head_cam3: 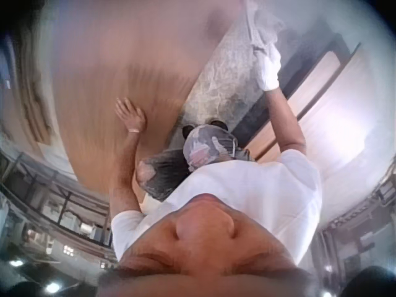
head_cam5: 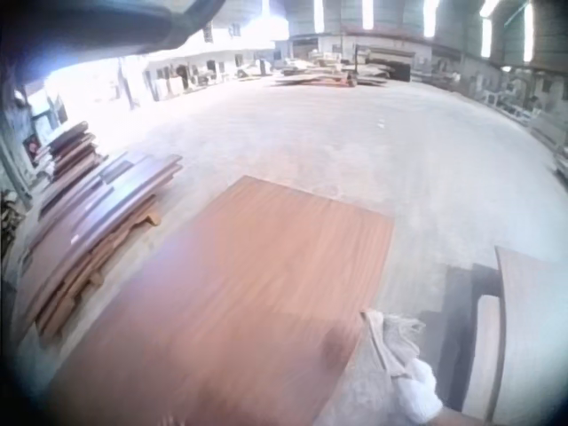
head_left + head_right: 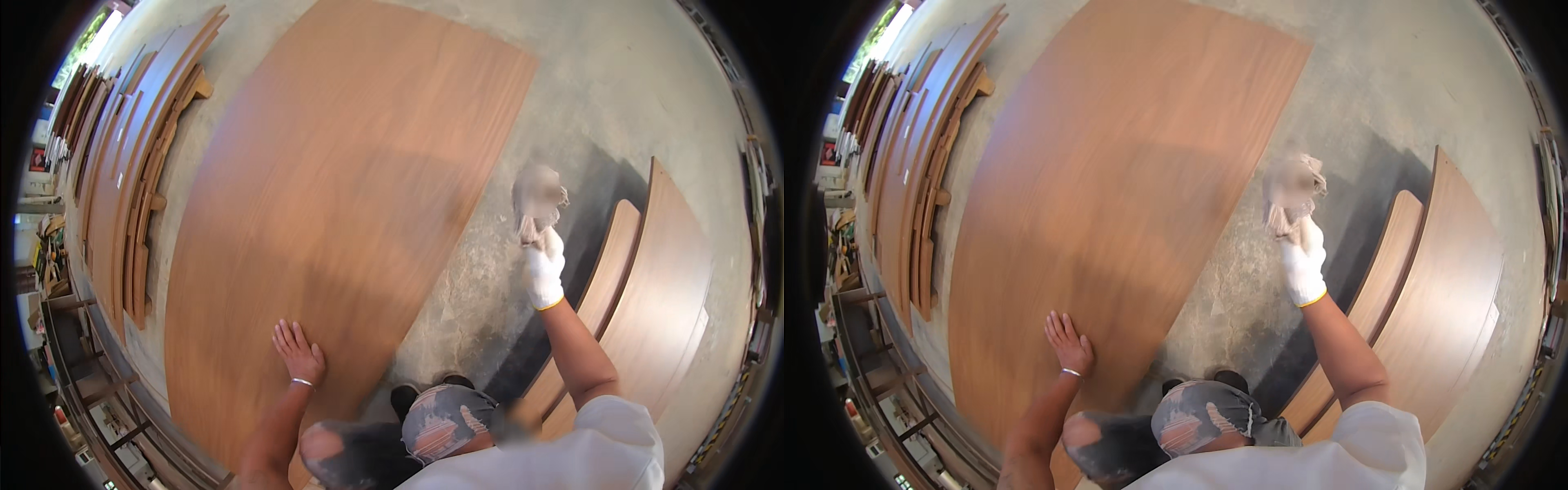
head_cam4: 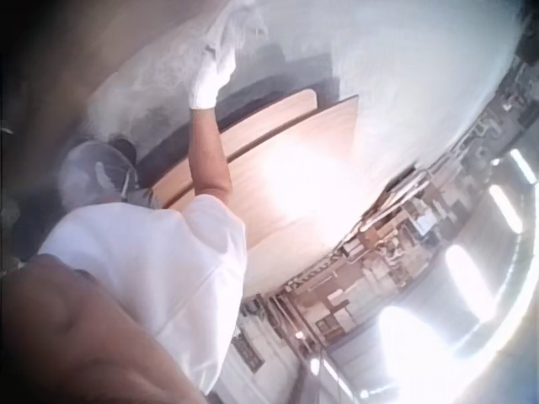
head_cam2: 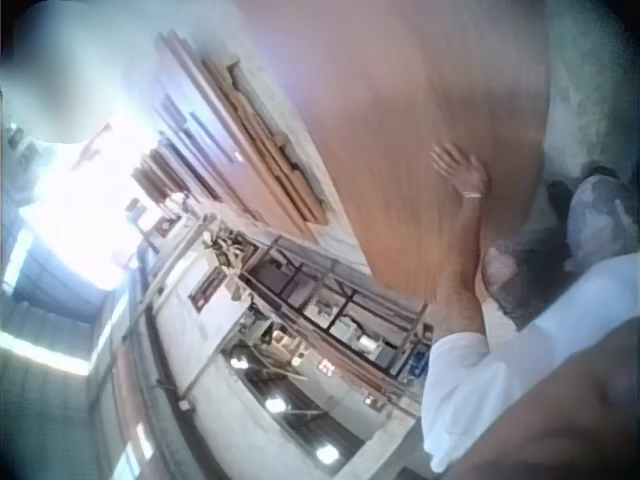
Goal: The person wipes a large wooden board with a cloth, then flips the board over to wipe the other side. They continue wiping the board and briefly adjust the camera before resuming the task.
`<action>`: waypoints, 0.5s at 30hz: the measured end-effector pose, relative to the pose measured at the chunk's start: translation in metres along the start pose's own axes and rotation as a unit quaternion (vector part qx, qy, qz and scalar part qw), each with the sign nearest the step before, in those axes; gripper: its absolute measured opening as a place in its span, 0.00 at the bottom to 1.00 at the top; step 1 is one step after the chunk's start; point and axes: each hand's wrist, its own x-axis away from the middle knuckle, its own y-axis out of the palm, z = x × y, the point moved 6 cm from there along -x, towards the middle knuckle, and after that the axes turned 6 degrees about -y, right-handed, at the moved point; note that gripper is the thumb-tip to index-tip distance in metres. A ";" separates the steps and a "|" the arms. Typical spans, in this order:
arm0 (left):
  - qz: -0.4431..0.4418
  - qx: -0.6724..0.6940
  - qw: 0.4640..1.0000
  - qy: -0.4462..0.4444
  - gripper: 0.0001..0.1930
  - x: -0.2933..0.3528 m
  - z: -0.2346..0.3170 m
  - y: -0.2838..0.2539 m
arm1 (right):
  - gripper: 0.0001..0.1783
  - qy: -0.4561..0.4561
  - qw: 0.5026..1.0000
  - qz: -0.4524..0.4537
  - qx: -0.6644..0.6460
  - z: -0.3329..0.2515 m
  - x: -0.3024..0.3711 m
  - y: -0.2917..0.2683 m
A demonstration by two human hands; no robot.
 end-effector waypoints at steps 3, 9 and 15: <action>0.052 0.001 0.999 0.017 0.38 0.003 -0.009 0.003 | 0.21 -0.232 0.942 -0.159 0.182 -0.029 0.006 0.068; 0.037 -0.001 0.999 -0.016 0.36 -0.043 0.012 0.032 | 0.21 -0.468 0.745 -0.419 0.224 0.021 0.154 0.161; 0.054 0.041 0.998 -0.004 0.36 -0.145 0.110 -0.014 | 0.27 -0.411 0.742 -0.400 0.347 0.000 0.049 0.143</action>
